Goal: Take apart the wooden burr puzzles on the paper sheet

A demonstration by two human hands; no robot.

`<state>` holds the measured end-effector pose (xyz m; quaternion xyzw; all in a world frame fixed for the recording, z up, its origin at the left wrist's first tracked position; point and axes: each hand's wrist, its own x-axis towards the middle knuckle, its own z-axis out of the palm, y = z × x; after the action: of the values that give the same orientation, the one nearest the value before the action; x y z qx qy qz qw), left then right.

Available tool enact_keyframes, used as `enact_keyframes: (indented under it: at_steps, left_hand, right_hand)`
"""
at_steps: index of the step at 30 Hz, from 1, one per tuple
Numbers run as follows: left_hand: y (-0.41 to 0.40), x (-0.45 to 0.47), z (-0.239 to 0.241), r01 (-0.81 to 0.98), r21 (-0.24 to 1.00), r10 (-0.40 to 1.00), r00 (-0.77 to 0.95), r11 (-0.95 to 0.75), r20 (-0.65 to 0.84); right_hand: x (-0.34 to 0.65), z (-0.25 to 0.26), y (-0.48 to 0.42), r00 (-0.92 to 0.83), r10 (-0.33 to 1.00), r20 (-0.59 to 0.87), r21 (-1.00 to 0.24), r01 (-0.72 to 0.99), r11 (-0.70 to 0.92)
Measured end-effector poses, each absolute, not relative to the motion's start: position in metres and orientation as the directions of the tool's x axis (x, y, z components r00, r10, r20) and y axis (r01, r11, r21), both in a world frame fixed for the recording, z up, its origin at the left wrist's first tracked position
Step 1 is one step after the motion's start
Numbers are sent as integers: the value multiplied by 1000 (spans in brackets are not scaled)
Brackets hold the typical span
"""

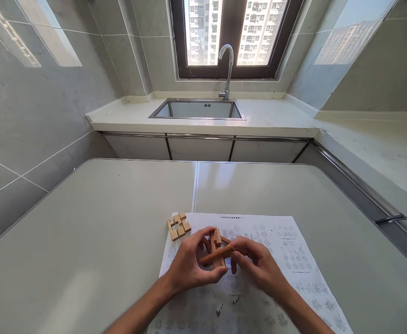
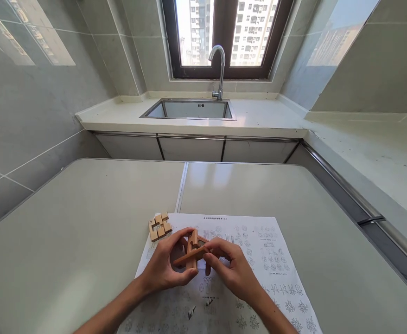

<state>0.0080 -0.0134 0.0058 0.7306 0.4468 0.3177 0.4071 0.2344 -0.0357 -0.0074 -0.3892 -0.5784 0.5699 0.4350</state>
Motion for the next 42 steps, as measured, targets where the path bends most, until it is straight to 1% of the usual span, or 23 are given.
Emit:
enact_keyframes:
  at_steps: [5, 9, 11, 17, 20, 24, 28, 31, 33, 36, 39, 42]
  left_hand:
    - [-13, 8, 7, 408, 860, 914, 377, -308, 148]
    - [-13, 8, 11, 338, 846, 867, 432, -412, 249]
    - [-14, 8, 10, 319, 837, 845, 460, -445, 274]
    - [-18, 7, 2, 358, 789, 811, 514, -499, 280]
    - [-18, 7, 4, 364, 781, 809, 514, -508, 286]
    - [-17, 6, 11, 330, 780, 782, 546, -531, 302]
    - [-17, 8, 9, 293, 767, 747, 573, -570, 336]
    - [-18, 11, 2, 366, 721, 765, 542, -588, 348]
    - [-19, 13, -3, 410, 658, 744, 559, -632, 366]
    - [-18, 12, -6, 441, 580, 711, 577, -685, 402]
    - [-18, 9, -5, 495, 563, 742, 537, -662, 400]
    - [-16, 7, -4, 526, 591, 786, 490, -611, 376]
  right_hand:
    - [236, -1, -36, -348, 934, 80, -996, -65, 61]
    - [237, 0, -36, -361, 929, 85, -996, -63, 66]
    - [237, -2, -36, -365, 928, 73, -996, -70, 51]
    - [238, -7, -37, -354, 935, 25, -996, -90, -7]
    - [237, -7, -38, -349, 937, 11, -996, -92, -22]
    - [235, -4, -40, -381, 925, 4, -993, -112, -42]
    - [238, -2, -39, -350, 936, -28, -986, -145, -83]
    - [241, -3, -37, -324, 944, -59, -962, -235, -141]
    - [241, -3, -37, -328, 940, -90, -936, -295, -192]
    - [240, -3, -36, -350, 928, -126, -907, -338, -250]
    - [241, -1, -36, -325, 933, -154, -896, -353, -270]
    - [244, 0, -34, -248, 951, -185, -895, -356, -267]
